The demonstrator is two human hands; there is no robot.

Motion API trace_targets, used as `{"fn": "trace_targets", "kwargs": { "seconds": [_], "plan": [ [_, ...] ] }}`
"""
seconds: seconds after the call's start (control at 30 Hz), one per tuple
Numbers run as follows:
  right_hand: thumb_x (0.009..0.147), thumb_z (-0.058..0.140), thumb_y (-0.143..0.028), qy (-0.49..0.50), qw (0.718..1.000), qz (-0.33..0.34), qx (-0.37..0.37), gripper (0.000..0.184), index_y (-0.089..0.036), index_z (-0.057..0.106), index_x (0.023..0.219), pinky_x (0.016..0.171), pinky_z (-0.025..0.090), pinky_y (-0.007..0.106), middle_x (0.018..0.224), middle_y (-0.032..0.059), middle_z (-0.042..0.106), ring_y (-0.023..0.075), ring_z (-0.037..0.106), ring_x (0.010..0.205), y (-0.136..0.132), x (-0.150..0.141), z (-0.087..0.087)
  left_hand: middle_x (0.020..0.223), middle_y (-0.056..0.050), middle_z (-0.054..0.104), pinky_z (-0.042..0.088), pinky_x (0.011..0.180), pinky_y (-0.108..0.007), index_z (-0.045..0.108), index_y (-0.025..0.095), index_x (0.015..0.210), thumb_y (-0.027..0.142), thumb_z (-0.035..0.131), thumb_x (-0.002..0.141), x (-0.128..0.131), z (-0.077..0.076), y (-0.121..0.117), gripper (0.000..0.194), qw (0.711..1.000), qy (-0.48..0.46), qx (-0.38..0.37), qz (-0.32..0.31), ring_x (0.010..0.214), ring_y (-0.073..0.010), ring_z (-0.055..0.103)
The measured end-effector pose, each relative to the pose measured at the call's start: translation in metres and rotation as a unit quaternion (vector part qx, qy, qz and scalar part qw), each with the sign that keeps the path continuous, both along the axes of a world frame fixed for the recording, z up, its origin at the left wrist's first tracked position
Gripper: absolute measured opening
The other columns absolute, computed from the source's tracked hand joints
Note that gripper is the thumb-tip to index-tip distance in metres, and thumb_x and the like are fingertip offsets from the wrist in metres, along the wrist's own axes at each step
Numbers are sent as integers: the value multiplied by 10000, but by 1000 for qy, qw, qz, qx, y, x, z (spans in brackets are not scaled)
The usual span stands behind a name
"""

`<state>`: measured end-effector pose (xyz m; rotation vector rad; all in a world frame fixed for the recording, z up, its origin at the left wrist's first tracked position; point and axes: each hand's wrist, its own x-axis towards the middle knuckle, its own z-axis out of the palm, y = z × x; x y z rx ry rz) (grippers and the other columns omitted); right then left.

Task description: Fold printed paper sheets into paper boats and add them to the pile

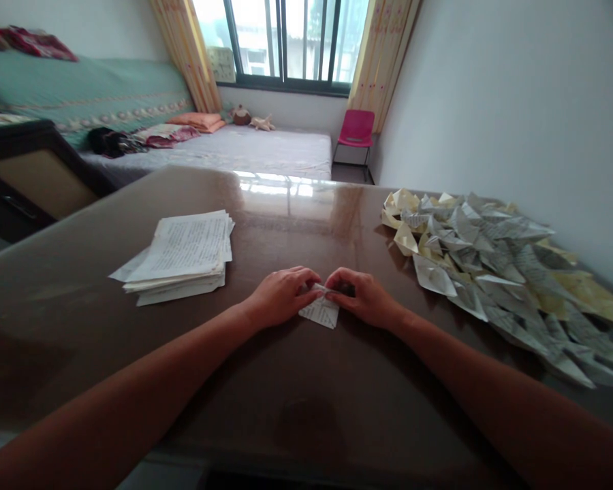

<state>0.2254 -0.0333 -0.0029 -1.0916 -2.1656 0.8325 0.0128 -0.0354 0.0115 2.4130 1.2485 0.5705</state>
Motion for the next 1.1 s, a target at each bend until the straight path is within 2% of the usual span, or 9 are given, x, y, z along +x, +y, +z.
{"fn": "trace_targets", "kwargs": {
  "seconds": [0.1,0.2,0.37,0.47,0.53,0.63,0.73,0.87,1.1],
  "plan": [
    [833,615,-335,77,996,-34,-31,193,-183,599,950,689,491,261,841,17,669,135,614,763,2,1,-1,698,7,609,431,575,-216,669,176,863,357,539,872,0,2,1,223,995,-70,-68,-7,626,-111,553],
    [855,577,-420,155,981,-87,-73,310,-168,557,1035,700,506,281,908,56,667,153,625,808,5,3,-2,671,11,600,450,536,-210,617,148,865,369,558,851,-1,3,4,230,968,-190,-163,8,590,-103,557],
    [756,695,-428,160,979,-54,-118,411,-181,522,1035,620,486,257,869,22,662,138,604,700,1,1,-2,807,-19,640,540,605,-272,508,162,873,375,599,821,2,-4,6,237,910,-322,-261,-8,700,-137,642],
    [797,657,-383,97,992,-77,-39,258,-186,546,922,581,440,238,767,-13,625,118,555,623,-2,1,-3,897,-35,648,555,681,-300,513,169,920,332,588,831,4,-9,5,200,940,-276,-201,-9,816,-158,649],
    [850,594,-334,12,991,-108,73,149,-188,567,865,621,414,247,763,-4,614,123,542,652,-4,2,-1,990,-54,632,553,730,-314,523,178,1001,304,611,817,3,-10,4,240,974,-210,-82,27,919,-179,623],
    [905,520,-261,-166,951,-101,242,116,-187,604,873,710,359,284,861,40,640,161,546,799,-7,4,6,1115,-76,585,535,800,-336,535,196,1103,280,630,815,1,-7,2,315,988,-91,114,48,1033,-208,548],
    [928,500,-240,-288,900,-62,322,130,-186,618,924,730,318,314,884,59,646,187,527,858,-11,4,12,1068,-61,608,498,845,-336,594,207,1042,257,554,877,-2,-5,1,177,979,14,200,-22,1010,-207,520],
    [926,520,-247,-315,891,15,326,129,-199,636,956,739,323,314,901,54,645,188,515,877,-13,7,13,999,-38,632,481,793,-286,646,225,990,253,463,929,-5,-7,1,195,975,87,180,-98,927,-176,536],
    [959,459,-295,-158,968,70,182,234,-236,679,1012,782,415,271,999,41,659,158,549,928,-1,27,2,983,-45,638,462,821,-294,687,212,945,339,433,947,-8,-2,-3,284,985,81,107,-107,913,-174,560]
  ]
}}
